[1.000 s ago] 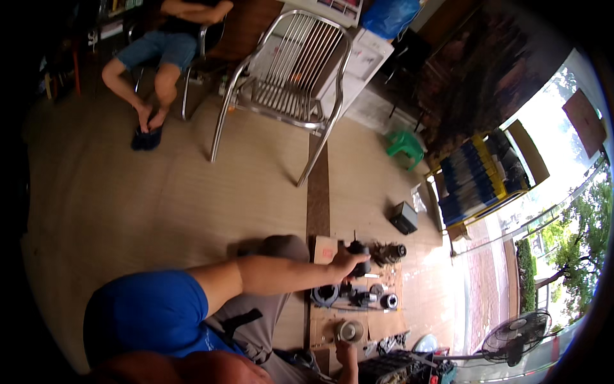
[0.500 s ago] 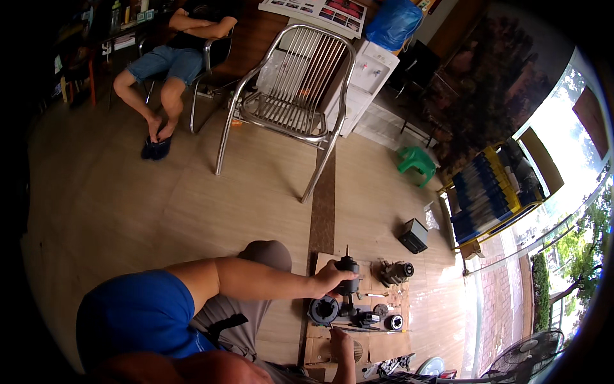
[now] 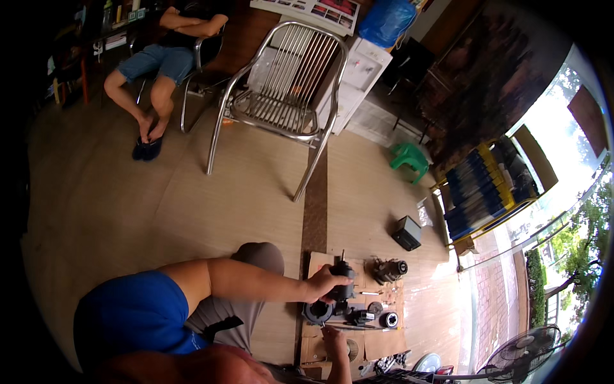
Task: The person disassembles and works on a small black mechanical motor or component using a thin screwdriver, prying off parts and manipulating the internal gears and casing while sitting on the floor.
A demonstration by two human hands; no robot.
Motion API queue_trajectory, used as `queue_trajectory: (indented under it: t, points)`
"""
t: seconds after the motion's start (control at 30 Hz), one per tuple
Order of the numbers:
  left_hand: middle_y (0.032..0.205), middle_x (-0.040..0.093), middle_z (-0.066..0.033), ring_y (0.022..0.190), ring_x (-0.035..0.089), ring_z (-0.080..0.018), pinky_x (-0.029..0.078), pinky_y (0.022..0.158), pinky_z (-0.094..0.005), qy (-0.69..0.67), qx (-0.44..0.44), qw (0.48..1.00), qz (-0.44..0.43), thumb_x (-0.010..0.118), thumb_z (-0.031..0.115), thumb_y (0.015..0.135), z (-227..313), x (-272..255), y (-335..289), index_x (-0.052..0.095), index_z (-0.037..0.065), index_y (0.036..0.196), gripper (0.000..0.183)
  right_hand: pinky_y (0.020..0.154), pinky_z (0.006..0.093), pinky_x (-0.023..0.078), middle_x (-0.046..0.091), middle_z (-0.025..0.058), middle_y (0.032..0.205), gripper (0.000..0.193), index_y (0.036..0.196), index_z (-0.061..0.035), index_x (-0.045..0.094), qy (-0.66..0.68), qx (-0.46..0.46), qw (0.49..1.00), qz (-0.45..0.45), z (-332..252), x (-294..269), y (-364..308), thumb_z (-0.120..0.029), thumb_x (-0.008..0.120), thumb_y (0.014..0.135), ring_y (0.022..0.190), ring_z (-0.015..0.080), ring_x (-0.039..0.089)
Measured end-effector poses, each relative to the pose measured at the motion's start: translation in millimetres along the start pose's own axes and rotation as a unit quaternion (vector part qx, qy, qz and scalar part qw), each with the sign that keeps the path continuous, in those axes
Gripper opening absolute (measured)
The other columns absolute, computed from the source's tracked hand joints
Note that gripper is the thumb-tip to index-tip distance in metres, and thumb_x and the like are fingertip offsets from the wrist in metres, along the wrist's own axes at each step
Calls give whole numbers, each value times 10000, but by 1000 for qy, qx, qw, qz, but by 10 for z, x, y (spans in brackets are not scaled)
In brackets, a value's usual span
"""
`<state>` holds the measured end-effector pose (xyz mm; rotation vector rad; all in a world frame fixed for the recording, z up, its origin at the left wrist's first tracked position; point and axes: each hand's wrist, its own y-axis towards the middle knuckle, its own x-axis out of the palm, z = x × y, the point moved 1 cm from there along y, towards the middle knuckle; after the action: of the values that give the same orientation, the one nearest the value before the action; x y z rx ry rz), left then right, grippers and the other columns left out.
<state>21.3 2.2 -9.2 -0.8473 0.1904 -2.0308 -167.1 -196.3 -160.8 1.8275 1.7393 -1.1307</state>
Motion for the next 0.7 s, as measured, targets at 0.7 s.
queue_trajectory:
  t: [0.7]
  points:
    - [947,623,-69,797,632,-155,516,468,-292,4,1,1000,23,762,381,753,1,-79,12,461,132,1178,577,379,218,229,328,-65,532,333,1248,-26,579,236,-7,796,557,-964,-2671,-800,-241,492,1010,417,33,277]
